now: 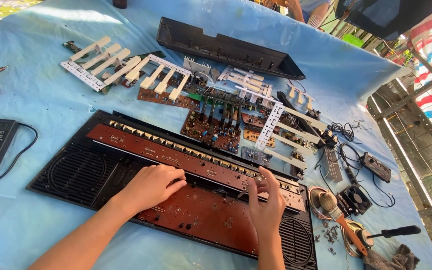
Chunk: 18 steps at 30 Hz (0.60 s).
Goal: The person uses a screwdriver to unscrew and remove screws from the back panel of a disassembled electronic device, likely a keyboard or synthesizer. The person then uses their fingers to pick up and handle small components on the exposed circuit board.
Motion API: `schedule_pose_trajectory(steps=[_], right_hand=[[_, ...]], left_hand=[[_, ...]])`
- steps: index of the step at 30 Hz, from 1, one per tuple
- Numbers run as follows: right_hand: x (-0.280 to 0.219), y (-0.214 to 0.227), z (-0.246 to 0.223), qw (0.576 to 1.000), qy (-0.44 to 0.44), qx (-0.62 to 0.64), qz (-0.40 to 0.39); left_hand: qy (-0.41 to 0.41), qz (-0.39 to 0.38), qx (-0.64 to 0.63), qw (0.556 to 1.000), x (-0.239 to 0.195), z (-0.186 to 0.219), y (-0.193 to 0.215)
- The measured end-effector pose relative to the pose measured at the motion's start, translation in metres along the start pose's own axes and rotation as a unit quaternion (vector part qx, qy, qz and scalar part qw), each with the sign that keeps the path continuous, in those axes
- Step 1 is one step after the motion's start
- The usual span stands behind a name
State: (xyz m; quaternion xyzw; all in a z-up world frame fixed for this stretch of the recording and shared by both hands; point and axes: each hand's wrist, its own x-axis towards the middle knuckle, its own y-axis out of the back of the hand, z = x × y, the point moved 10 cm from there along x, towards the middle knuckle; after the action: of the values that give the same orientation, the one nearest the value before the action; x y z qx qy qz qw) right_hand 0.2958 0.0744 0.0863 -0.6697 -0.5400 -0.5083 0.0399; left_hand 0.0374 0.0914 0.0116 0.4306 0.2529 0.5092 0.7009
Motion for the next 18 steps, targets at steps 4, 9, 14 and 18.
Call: schedule_pose_trajectory(steps=[4, 9, 14, 18], right_hand=[[0.0, 0.006, -0.013, 0.999, 0.011, 0.019, 0.037], [-0.001, -0.002, -0.015, 1.0, 0.009, -0.002, 0.019], [0.0, 0.001, -0.013, 0.999, -0.003, 0.025, 0.034], [0.004, 0.006, -0.024, 0.998, 0.029, 0.031, 0.038]], left_hand=[[-0.001, 0.006, 0.002, 1.0, 0.0, 0.0, -0.001], [0.0, 0.003, -0.009, 1.0, 0.001, 0.0, -0.001], [-0.002, 0.002, -0.003, 1.0, -0.001, 0.001, -0.001], [0.006, -0.009, 0.0, 1.0, 0.0, 0.001, 0.0]])
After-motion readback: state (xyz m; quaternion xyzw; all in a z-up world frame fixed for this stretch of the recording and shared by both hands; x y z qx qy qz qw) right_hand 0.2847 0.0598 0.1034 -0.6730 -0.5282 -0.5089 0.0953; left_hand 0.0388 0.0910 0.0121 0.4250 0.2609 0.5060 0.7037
